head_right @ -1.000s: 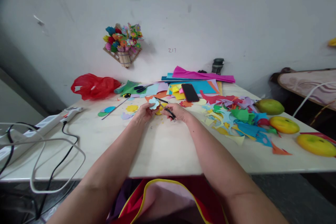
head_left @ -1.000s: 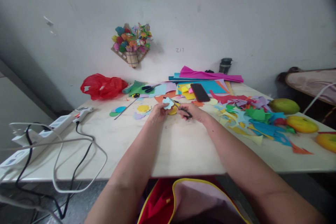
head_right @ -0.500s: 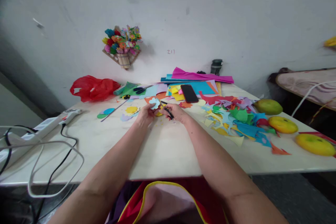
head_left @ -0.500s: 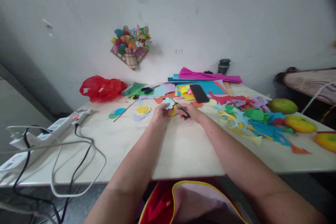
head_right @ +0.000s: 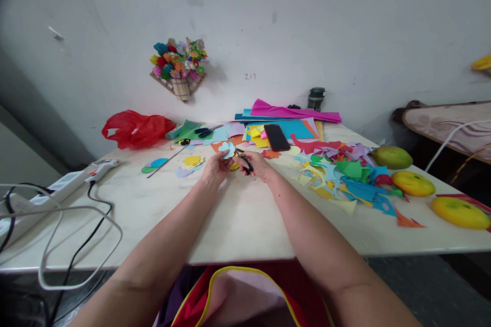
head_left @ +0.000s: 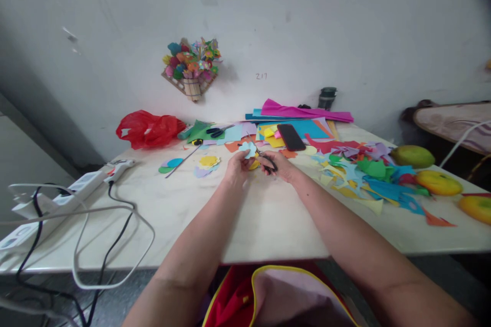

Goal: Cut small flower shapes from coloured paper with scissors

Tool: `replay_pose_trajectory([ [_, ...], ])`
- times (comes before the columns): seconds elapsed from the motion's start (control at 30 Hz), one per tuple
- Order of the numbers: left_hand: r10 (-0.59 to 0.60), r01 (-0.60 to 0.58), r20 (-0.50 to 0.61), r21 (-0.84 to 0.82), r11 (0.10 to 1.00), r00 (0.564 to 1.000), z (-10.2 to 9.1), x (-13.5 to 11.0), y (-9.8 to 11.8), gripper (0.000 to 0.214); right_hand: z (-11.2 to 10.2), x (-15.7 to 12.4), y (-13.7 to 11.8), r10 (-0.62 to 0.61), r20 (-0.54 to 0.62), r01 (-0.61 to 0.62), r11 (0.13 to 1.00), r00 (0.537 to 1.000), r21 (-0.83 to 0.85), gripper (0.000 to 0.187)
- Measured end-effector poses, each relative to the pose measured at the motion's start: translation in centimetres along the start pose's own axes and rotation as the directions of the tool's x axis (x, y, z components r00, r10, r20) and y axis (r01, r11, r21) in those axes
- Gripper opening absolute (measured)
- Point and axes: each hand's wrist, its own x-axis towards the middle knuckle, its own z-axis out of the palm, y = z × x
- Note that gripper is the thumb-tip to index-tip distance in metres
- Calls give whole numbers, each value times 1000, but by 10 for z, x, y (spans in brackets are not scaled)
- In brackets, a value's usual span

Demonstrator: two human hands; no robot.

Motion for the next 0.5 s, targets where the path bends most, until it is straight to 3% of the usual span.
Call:
replay_pose_trajectory([
  [0.5,-43,41,39,47,998,998,-6,4,5,15,-9,2,4,22,52,-20,1000,998,-24,23],
])
